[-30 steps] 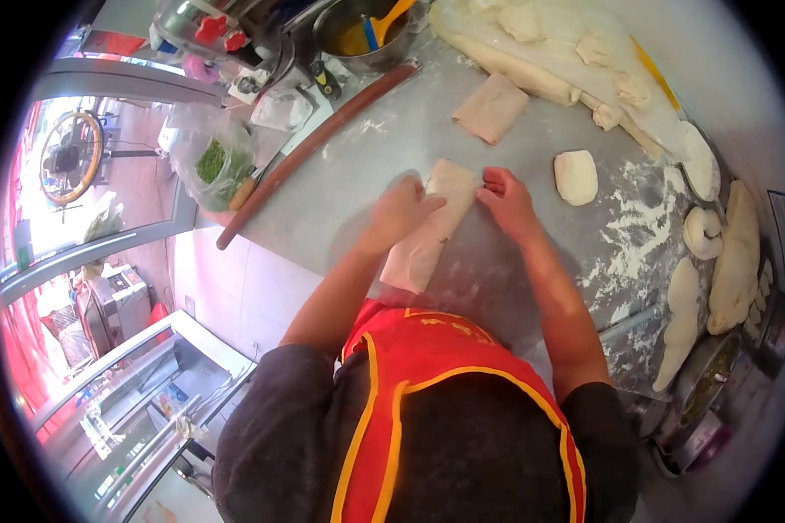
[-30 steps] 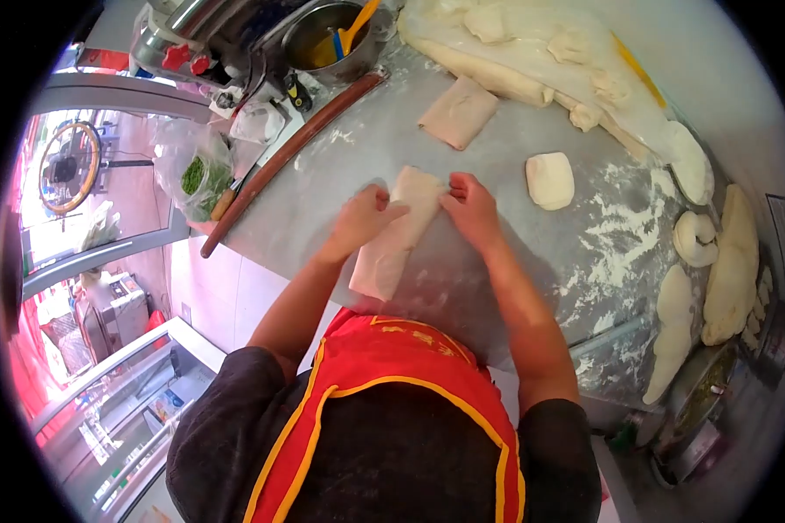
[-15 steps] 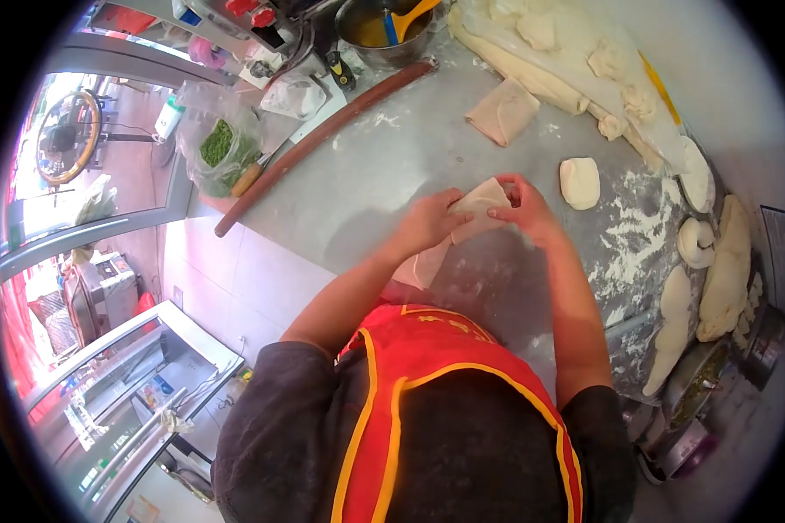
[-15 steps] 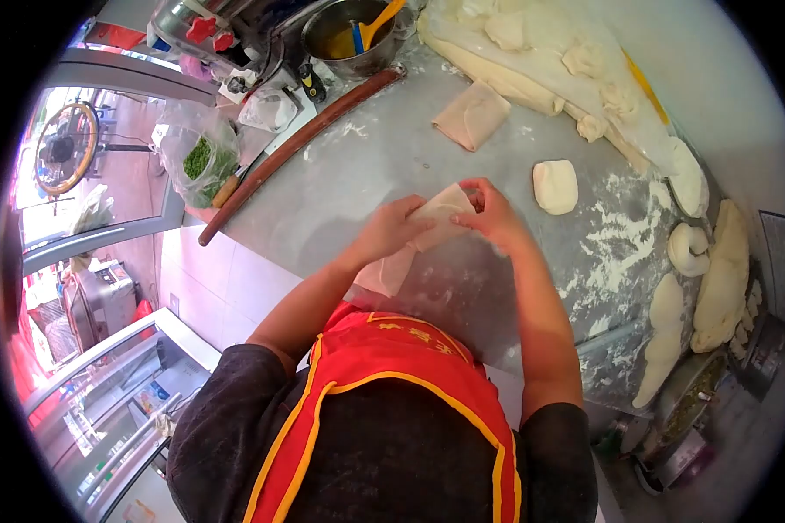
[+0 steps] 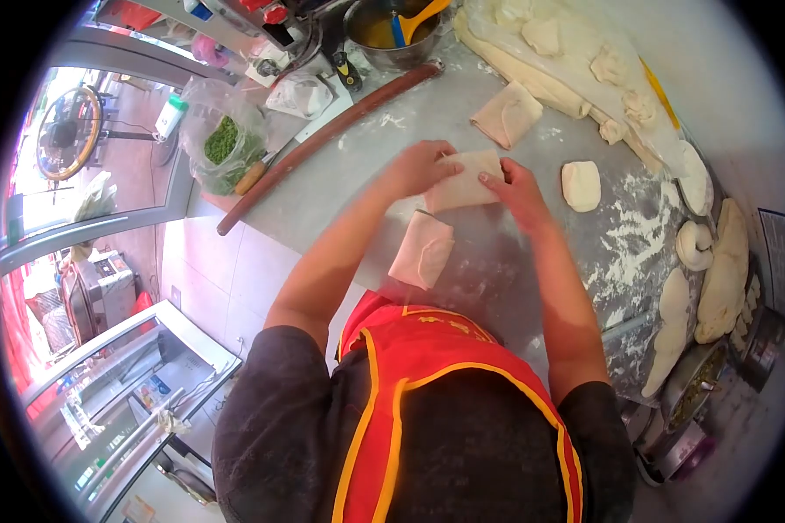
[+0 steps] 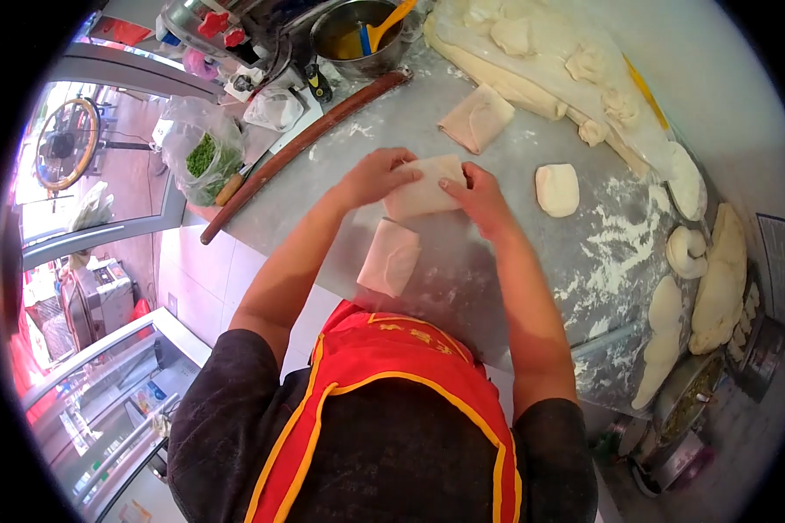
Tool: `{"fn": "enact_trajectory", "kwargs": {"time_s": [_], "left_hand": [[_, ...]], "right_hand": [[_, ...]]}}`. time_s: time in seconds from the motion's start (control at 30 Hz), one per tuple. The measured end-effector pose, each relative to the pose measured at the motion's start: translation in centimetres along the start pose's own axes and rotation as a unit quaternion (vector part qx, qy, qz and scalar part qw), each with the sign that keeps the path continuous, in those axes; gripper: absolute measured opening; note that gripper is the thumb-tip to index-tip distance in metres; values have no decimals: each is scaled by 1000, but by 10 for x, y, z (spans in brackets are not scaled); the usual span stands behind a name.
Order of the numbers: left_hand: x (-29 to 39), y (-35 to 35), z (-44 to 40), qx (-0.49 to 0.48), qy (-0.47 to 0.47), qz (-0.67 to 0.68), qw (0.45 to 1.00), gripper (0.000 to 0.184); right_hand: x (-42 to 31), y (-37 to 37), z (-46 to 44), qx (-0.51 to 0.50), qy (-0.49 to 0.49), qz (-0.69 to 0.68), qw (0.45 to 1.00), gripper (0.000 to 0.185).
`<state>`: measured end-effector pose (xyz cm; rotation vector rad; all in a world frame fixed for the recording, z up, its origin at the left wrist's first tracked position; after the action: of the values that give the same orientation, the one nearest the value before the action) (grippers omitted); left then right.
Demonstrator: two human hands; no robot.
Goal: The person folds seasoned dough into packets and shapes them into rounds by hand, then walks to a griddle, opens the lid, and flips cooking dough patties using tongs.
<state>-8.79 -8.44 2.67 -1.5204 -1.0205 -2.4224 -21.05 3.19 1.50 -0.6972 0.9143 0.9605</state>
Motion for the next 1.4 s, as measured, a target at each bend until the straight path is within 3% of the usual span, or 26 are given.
{"fn": "enact_trajectory", "kwargs": {"time_s": [0.1, 0.2, 0.3, 0.4, 0.5, 0.6, 0.8, 1.0, 1.2, 1.3, 1.4], "left_hand": [[6, 22, -21, 28, -9, -84, 996, 32], [12, 29, -39, 66, -69, -165, 982, 33], [18, 14, -32, 166, -115, -291, 935, 36], [11, -33, -6, 207, -263, -369, 867, 37], [-3, -40, 4, 226, -226, -272, 908, 41], [-6, -43, 3, 213, -209, -295, 908, 44], [-1, -53, 8, 211, -220, -307, 902, 45], [12, -93, 25, 125, -245, -338, 900, 54], [40, -142, 49, 29, -278, -212, 936, 70], [56, -169, 63, -27, -317, -200, 927, 70], [75, -183, 63, -112, -234, -70, 963, 59]], "right_hand": [[10, -13, -10, 51, -3, -96, 994, 25], [36, -9, -31, 110, -12, -69, 991, 22], [53, -4, -35, 222, -18, 9, 975, 24], [50, -1, -34, 257, -33, 66, 963, 29], [46, 2, -35, 250, -25, 115, 961, 29], [47, 6, -42, 269, 31, 161, 949, 31], [55, 11, -29, 243, 14, 61, 968, 27], [74, 36, 14, 269, -45, 66, 960, 17], [102, 75, 73, 322, -1, -65, 945, 18], [109, 89, 110, 306, -35, -177, 935, 19], [72, 86, 154, 299, -30, -232, 925, 19]]}}
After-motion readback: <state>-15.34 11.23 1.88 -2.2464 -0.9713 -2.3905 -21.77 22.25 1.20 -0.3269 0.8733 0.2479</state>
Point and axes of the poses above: each hand's wrist, its own z-axis away from the middle knuckle, its own y-axis out of the back of the hand, x = y × z, the point moved 8 cm from there along -z, towards the middle knuckle, and after that the axes turned 4 degrees about x, right-handed, at the moved point
